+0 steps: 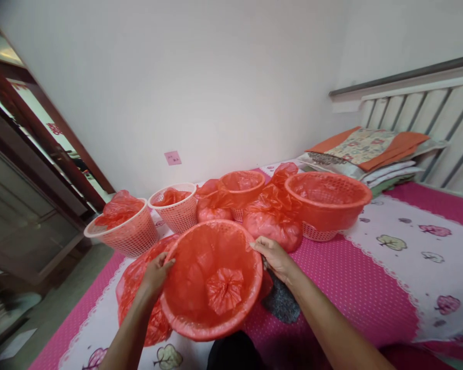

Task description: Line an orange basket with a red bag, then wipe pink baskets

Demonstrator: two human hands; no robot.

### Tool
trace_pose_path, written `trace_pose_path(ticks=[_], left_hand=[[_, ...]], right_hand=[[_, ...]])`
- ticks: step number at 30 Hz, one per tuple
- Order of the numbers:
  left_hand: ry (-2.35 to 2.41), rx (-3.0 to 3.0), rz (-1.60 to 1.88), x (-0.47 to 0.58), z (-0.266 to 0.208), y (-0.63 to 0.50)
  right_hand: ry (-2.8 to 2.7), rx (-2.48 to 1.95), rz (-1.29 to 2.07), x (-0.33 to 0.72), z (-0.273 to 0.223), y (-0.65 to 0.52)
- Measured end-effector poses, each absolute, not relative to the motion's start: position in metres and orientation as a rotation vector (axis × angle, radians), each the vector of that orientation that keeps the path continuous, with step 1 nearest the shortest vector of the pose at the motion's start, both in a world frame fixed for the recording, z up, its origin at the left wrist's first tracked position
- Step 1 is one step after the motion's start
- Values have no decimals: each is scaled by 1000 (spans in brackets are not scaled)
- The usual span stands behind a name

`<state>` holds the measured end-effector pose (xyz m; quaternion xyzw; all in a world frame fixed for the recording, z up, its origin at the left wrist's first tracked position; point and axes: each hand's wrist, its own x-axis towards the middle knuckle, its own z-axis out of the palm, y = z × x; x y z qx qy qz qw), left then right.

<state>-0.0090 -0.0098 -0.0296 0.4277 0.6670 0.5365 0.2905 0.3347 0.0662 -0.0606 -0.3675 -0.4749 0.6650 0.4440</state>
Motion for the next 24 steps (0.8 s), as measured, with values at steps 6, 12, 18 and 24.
trace_pose_path(ticks=[6, 12, 18, 24], left_hand=[[1665, 1088, 1362, -11, -29, -11], [1575, 1105, 1398, 0, -29, -24], [1640, 1086, 1335, 3, -34, -25], [2194, 1570, 1273, -8, 9, -9]], right_hand=[[-1209, -944, 1624, 332, -62, 67], [-1248, -917, 1600, 339, -61, 65], [-1256, -937, 1563, 343, -61, 68], [-1252, -955, 1553, 344, -63, 67]])
